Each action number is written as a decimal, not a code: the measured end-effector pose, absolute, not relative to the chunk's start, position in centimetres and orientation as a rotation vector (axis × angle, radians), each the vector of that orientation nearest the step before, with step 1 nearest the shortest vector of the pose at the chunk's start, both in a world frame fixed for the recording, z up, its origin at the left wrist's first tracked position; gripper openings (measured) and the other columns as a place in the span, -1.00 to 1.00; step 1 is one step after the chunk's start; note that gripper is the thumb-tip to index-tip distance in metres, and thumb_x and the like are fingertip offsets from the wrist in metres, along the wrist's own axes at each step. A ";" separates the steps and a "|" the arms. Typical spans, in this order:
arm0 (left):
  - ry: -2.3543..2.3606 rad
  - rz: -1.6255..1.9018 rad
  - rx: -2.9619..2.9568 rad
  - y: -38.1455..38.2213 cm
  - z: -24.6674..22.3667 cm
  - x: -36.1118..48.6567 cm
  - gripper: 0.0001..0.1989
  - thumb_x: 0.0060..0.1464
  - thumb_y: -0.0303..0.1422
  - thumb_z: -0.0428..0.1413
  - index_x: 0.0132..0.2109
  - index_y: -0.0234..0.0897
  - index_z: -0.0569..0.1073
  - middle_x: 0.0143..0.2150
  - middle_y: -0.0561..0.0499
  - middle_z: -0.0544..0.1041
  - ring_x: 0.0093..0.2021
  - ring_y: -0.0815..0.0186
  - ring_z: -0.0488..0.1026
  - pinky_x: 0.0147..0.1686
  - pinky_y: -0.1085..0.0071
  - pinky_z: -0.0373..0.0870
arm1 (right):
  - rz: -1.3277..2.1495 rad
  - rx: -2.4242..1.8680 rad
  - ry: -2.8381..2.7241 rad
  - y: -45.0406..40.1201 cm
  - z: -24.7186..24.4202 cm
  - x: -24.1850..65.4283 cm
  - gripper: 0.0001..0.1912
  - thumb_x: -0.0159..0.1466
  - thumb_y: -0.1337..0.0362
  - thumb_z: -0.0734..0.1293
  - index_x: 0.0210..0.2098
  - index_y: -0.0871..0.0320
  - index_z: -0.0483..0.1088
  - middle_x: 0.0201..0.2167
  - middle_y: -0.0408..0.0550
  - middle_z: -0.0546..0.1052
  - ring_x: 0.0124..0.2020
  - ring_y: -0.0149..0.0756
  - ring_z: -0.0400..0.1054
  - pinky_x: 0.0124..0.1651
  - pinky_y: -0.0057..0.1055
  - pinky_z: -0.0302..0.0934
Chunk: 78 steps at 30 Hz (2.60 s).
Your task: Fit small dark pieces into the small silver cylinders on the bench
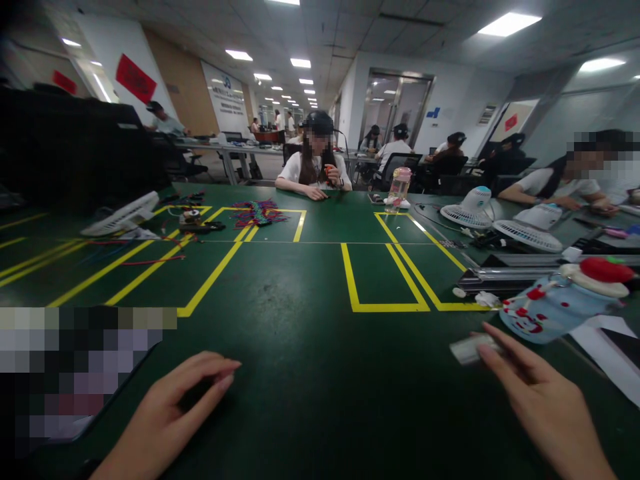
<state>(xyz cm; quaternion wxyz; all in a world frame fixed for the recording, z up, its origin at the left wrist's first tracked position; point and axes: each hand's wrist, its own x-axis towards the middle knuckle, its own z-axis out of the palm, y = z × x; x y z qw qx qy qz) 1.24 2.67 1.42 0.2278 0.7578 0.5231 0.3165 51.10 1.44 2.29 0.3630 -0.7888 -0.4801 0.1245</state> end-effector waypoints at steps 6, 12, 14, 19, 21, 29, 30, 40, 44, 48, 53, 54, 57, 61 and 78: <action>1.111 0.890 2.262 1.5 3.2 6.4 -0.52 0.09 -0.42 0.17 0.14 -0.01 0.30 0.09 -0.04 0.40 0.08 0.17 0.37 0.05 0.25 0.37 | 1.970 -1.042 -0.767 1.4 4.2 31.7 -0.51 0.21 0.03 0.32 0.04 0.15 0.30 -0.12 0.04 0.46 -0.17 -0.30 0.41 -0.06 -0.26 0.32; 1.016 1.051 2.241 1.3 1.8 7.3 -0.50 0.08 -0.54 0.12 0.14 -0.06 0.32 0.01 -0.04 0.46 0.02 0.19 0.41 0.00 0.25 0.41 | 2.271 -0.653 -0.575 1.8 1.5 25.9 -0.64 0.35 0.08 0.17 -0.09 0.26 0.33 -0.19 0.02 0.46 -0.18 -0.44 0.39 0.01 -0.40 0.23; 1.007 1.048 2.222 1.4 1.1 7.1 -0.53 0.10 -0.53 0.12 0.13 -0.08 0.34 -0.01 -0.05 0.47 -0.01 0.19 0.42 -0.03 0.25 0.43 | 2.292 -0.660 -0.598 2.0 1.0 26.1 -0.60 0.35 0.06 0.15 -0.08 0.30 0.32 -0.17 0.08 0.45 -0.16 -0.39 0.39 0.01 -0.37 0.22; 1.049 1.029 2.201 1.3 0.4 7.1 -0.45 0.11 -0.55 0.09 0.21 -0.09 0.24 0.10 -0.09 0.39 0.07 0.15 0.37 0.02 0.21 0.39 | 2.298 -0.720 -0.653 2.1 0.6 25.8 -0.48 0.27 -0.07 0.22 -0.16 0.35 0.34 -0.28 0.10 0.45 -0.29 -0.39 0.41 -0.09 -0.33 0.27; 1.046 1.037 2.214 1.3 0.3 7.1 -0.47 0.12 -0.52 0.11 0.20 -0.07 0.24 0.10 -0.08 0.39 0.08 0.15 0.36 0.02 0.20 0.38 | 2.295 -0.762 -0.675 2.0 0.6 25.5 -0.40 0.17 -0.14 0.28 -0.22 0.37 0.35 -0.34 0.07 0.44 -0.36 -0.40 0.40 -0.15 -0.34 0.29; 1.034 1.067 2.194 1.2 0.6 6.9 -0.52 0.10 -0.48 0.15 0.14 -0.06 0.29 0.03 -0.03 0.45 0.03 0.16 0.37 0.00 0.21 0.37 | 2.298 -0.795 -0.686 2.2 0.7 25.3 -0.38 0.15 -0.16 0.29 -0.26 0.39 0.36 -0.38 0.06 0.44 -0.39 -0.41 0.41 -0.18 -0.34 0.31; 1.033 1.064 2.190 1.2 0.7 6.9 -0.52 0.10 -0.49 0.16 0.14 -0.06 0.29 0.03 -0.03 0.46 0.02 0.16 0.38 0.00 0.22 0.37 | 2.302 -0.783 -0.689 2.3 0.6 25.3 -0.40 0.17 -0.14 0.28 -0.26 0.39 0.37 -0.38 0.07 0.44 -0.39 -0.41 0.41 -0.18 -0.35 0.32; 1.249 1.218 1.935 0.9 2.4 7.9 -0.61 -0.07 -0.53 0.20 -0.08 -0.11 0.40 -0.17 0.02 0.52 -0.16 0.19 0.48 -0.18 0.31 0.40 | 2.139 -0.807 -0.713 1.3 0.9 25.9 -0.45 0.24 -0.05 0.26 -0.13 0.39 0.40 -0.26 0.19 0.49 -0.22 -0.26 0.44 0.02 -0.13 0.23; 1.299 1.148 1.665 0.6 2.5 8.6 -0.76 -0.07 -0.46 0.19 -0.19 -0.18 0.41 -0.31 0.04 0.51 -0.30 0.23 0.48 -0.30 0.36 0.39 | 2.053 -0.901 -0.720 1.0 0.8 25.8 -0.45 0.20 -0.05 0.31 -0.11 0.37 0.40 -0.27 0.18 0.49 -0.26 -0.26 0.44 -0.09 -0.19 0.31; 1.160 0.959 1.343 0.3 1.9 8.7 -0.82 0.00 -0.26 0.20 -0.32 -0.25 0.40 -0.44 0.06 0.45 -0.44 0.32 0.41 -0.47 0.48 0.30 | 1.995 -0.964 -0.713 0.9 0.6 25.9 -0.49 0.13 -0.04 0.37 -0.23 0.35 0.37 -0.41 0.07 0.48 -0.42 -0.32 0.42 -0.33 -0.34 0.34; 0.813 0.623 0.702 -0.1 1.0 9.5 -0.57 0.07 0.00 0.11 -0.30 -0.35 0.46 -0.46 -0.04 0.52 -0.55 0.36 0.42 -0.57 0.50 0.28 | 2.066 -0.927 -0.657 1.7 0.6 26.0 -0.56 0.11 0.02 0.41 -0.31 0.23 0.20 -0.49 -0.15 0.39 -0.55 -0.50 0.30 -0.49 -0.51 0.24; 0.754 0.617 0.581 -0.3 0.9 9.7 -0.59 0.10 -0.03 0.11 -0.26 -0.36 0.48 -0.41 -0.06 0.54 -0.48 0.33 0.47 -0.47 0.47 0.35 | 2.091 -0.936 -0.660 1.9 0.5 26.1 -0.56 0.12 0.01 0.39 -0.35 0.23 0.18 -0.52 -0.18 0.37 -0.58 -0.53 0.26 -0.52 -0.55 0.20; 0.610 0.639 0.336 -0.8 0.9 10.2 -0.68 0.16 -0.13 0.10 -0.16 -0.33 0.51 -0.28 -0.08 0.57 -0.25 0.29 0.53 -0.15 0.40 0.37 | 2.145 -0.965 -0.671 2.4 0.4 26.2 -0.54 0.14 -0.01 0.38 -0.40 0.22 0.13 -0.60 -0.25 0.27 -0.65 -0.59 0.16 -0.59 -0.61 0.10; 0.553 0.613 0.291 -1.0 0.9 10.3 -0.63 0.20 -0.12 0.06 -0.12 -0.36 0.52 -0.26 -0.10 0.57 -0.19 0.27 0.53 -0.06 0.36 0.32 | 2.175 -0.989 -0.668 2.6 0.3 26.4 -0.53 0.13 -0.04 0.37 -0.42 0.21 0.12 -0.62 -0.28 0.23 -0.67 -0.61 0.12 -0.60 -0.61 0.08; 0.524 0.634 0.453 -1.2 -2.1 9.8 -0.63 -0.09 -0.17 0.34 -0.20 -0.27 0.47 -0.33 0.06 0.50 -0.47 0.49 0.40 -0.46 0.59 0.20 | 2.120 -0.609 -0.659 1.6 1.5 26.8 -0.56 0.26 -0.02 0.22 -0.45 0.26 0.43 -0.26 -0.04 0.37 -0.33 -0.41 0.31 -0.35 -0.48 0.21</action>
